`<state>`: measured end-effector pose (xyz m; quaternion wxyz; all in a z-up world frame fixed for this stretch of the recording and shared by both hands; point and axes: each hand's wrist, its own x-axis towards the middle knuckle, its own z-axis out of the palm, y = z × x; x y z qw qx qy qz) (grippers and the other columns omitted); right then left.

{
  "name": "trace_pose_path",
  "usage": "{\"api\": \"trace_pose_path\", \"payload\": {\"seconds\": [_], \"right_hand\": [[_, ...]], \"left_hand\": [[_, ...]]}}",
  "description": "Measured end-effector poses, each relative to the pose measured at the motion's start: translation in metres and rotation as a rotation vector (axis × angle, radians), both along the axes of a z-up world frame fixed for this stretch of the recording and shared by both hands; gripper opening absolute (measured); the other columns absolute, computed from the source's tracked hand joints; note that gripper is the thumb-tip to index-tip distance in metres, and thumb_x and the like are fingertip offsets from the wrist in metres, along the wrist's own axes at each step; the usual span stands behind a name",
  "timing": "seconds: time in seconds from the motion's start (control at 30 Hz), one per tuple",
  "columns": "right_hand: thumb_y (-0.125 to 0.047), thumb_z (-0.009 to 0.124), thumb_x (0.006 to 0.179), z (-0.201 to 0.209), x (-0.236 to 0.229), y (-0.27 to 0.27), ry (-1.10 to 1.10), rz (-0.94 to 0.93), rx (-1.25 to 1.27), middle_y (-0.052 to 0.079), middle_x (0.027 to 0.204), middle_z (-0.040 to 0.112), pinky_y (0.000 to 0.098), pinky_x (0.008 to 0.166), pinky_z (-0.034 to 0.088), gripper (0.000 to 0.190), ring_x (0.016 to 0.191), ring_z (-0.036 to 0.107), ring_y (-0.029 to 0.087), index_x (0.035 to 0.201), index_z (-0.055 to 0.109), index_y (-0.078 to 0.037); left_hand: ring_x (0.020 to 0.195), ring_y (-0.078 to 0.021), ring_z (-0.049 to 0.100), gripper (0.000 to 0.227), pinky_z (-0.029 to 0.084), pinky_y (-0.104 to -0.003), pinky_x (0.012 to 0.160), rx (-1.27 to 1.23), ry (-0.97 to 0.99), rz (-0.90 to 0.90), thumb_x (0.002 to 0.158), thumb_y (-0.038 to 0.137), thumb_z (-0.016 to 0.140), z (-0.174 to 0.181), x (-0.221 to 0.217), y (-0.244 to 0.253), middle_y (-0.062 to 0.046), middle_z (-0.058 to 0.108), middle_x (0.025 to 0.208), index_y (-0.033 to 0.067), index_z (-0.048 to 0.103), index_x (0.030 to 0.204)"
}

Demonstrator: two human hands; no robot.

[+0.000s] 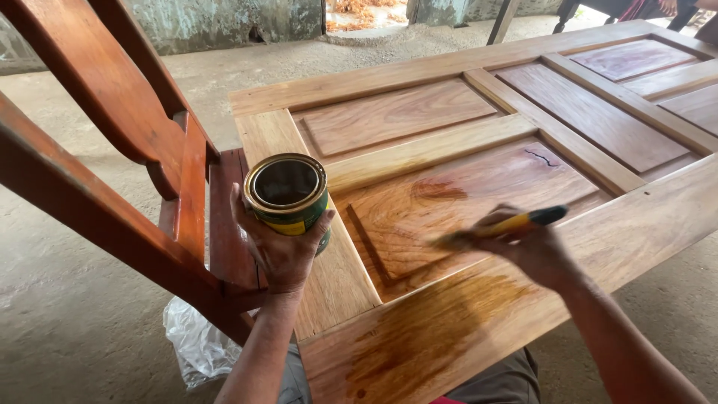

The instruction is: Applying a protective varnish coating to a wooden door using a paintbrush.

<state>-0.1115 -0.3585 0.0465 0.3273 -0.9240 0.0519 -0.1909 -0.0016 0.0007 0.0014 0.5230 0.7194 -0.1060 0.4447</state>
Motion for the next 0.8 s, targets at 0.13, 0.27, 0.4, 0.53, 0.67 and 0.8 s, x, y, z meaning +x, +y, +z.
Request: {"api": "trace_pose_path", "payload": {"seconds": [0.13, 0.27, 0.4, 0.53, 0.67, 0.8], "right_hand": [[-0.016, 0.081, 0.084, -0.016, 0.014, 0.009, 0.067, 0.589, 0.175, 0.003, 0.098, 0.072, 0.0307, 0.077, 0.063, 0.015, 0.09, 0.071, 0.018, 0.098, 0.079, -0.012], [-0.014, 0.08, 0.083, -0.008, 0.023, -0.04, 0.236, 0.496, 0.109, 0.003, 0.094, 0.074, 0.0304, 0.079, 0.065, 0.014, 0.089, 0.073, 0.016, 0.097, 0.078, -0.013], [-0.017, 0.084, 0.081, 0.043, -0.011, -0.011, 0.33, 0.168, -0.083, 0.002, 0.091, 0.076, 0.0307, 0.077, 0.063, 0.016, 0.086, 0.074, 0.016, 0.094, 0.077, -0.013], [-0.019, 0.083, 0.08, 0.021, -0.019, 0.024, 0.184, 0.356, -0.09, 0.0, 0.094, 0.076, 0.0299, 0.074, 0.062, 0.015, 0.084, 0.075, 0.014, 0.093, 0.079, -0.013], [-0.015, 0.081, 0.081, -0.002, -0.01, 0.035, 0.099, 0.63, 0.173, 0.002, 0.098, 0.073, 0.0299, 0.075, 0.064, 0.018, 0.088, 0.074, 0.015, 0.098, 0.079, -0.01], [-0.015, 0.08, 0.082, -0.023, 0.003, -0.034, 0.127, 0.566, 0.236, 0.004, 0.097, 0.072, 0.0316, 0.078, 0.064, 0.018, 0.091, 0.073, 0.016, 0.099, 0.077, -0.009]], "left_hand": [[0.151, -0.0385, 0.04, 0.137, 0.034, -0.05, 0.129, -0.007, -0.015, -0.026, 0.069, 0.059, 0.094, -0.003, 0.001, -0.001, -0.025, 0.033, 0.161, -0.0013, 0.015, 0.162], [0.153, -0.0381, 0.038, 0.141, 0.033, -0.05, 0.13, -0.011, -0.033, -0.048, 0.065, 0.063, 0.092, -0.008, 0.004, 0.001, -0.025, 0.031, 0.162, -0.0011, 0.013, 0.163], [0.152, -0.0371, 0.039, 0.142, 0.033, -0.049, 0.13, -0.023, -0.028, -0.073, 0.064, 0.062, 0.093, -0.01, 0.006, 0.002, -0.024, 0.033, 0.162, -0.0013, 0.014, 0.162], [0.152, -0.0366, 0.039, 0.139, 0.033, -0.048, 0.131, -0.026, -0.03, -0.072, 0.066, 0.058, 0.095, -0.012, 0.006, 0.0, -0.023, 0.034, 0.162, -0.001, 0.015, 0.162], [0.153, -0.0375, 0.037, 0.137, 0.032, -0.049, 0.131, -0.017, -0.034, -0.066, 0.069, 0.054, 0.097, -0.007, 0.002, -0.001, -0.024, 0.032, 0.162, -0.0014, 0.015, 0.162], [0.153, -0.0382, 0.037, 0.136, 0.031, -0.049, 0.131, -0.012, -0.012, -0.064, 0.068, 0.053, 0.098, -0.003, 0.001, 0.0, -0.024, 0.032, 0.162, -0.0011, 0.015, 0.162]]}}
